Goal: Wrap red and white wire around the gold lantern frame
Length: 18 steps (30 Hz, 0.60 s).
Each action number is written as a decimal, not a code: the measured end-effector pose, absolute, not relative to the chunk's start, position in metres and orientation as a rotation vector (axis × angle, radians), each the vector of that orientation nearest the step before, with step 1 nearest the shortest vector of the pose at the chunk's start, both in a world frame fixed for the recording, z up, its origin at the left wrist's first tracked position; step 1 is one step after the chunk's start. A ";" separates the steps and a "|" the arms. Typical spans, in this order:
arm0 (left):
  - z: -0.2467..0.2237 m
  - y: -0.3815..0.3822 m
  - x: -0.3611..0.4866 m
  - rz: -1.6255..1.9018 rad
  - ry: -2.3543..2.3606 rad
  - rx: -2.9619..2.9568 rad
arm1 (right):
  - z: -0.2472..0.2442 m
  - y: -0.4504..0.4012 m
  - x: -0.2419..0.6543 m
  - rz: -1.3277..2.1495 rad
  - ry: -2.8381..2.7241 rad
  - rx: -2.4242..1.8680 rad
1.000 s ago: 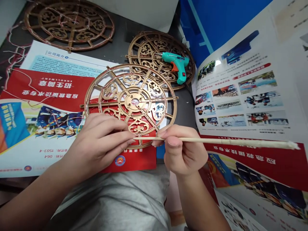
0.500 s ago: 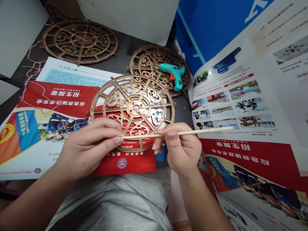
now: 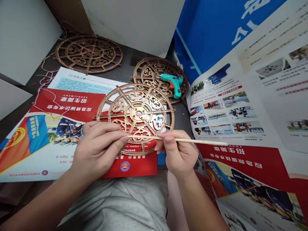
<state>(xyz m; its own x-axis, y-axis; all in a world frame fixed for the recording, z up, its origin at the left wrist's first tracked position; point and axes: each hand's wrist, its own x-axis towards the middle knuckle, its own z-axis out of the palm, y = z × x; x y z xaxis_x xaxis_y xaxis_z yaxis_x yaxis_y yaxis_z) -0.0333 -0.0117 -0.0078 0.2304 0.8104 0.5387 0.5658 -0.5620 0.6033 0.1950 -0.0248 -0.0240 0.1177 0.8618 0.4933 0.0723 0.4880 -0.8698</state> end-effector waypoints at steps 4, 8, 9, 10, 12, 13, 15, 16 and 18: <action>-0.007 -0.012 -0.035 1.239 1.223 2.140 | -0.021 -0.024 0.196 0.766 -1.314 -0.925; -0.008 -0.014 -0.033 1.266 1.310 2.198 | -0.025 -0.023 0.195 0.678 -1.367 -0.979; -0.008 -0.015 -0.032 1.271 1.333 2.217 | -0.026 -0.023 0.194 0.636 -1.382 -0.982; -0.009 -0.015 -0.032 1.277 1.353 2.231 | -0.027 -0.023 0.194 0.592 -1.390 -0.982; -0.011 -0.015 -0.032 1.286 1.395 2.240 | -0.028 -0.023 0.193 0.522 -1.375 -0.988; -0.012 -0.015 -0.032 1.288 1.415 2.234 | -0.027 -0.023 0.193 0.507 -1.351 -0.996; -0.014 -0.014 -0.034 1.302 1.447 2.209 | -0.025 -0.022 0.194 0.517 -1.293 -1.010; -0.015 -0.014 -0.035 1.304 1.456 2.193 | -0.024 -0.021 0.194 0.534 -1.268 -1.013; -0.017 -0.013 -0.036 1.303 1.464 2.156 | -0.023 -0.019 0.195 0.561 -1.234 -1.013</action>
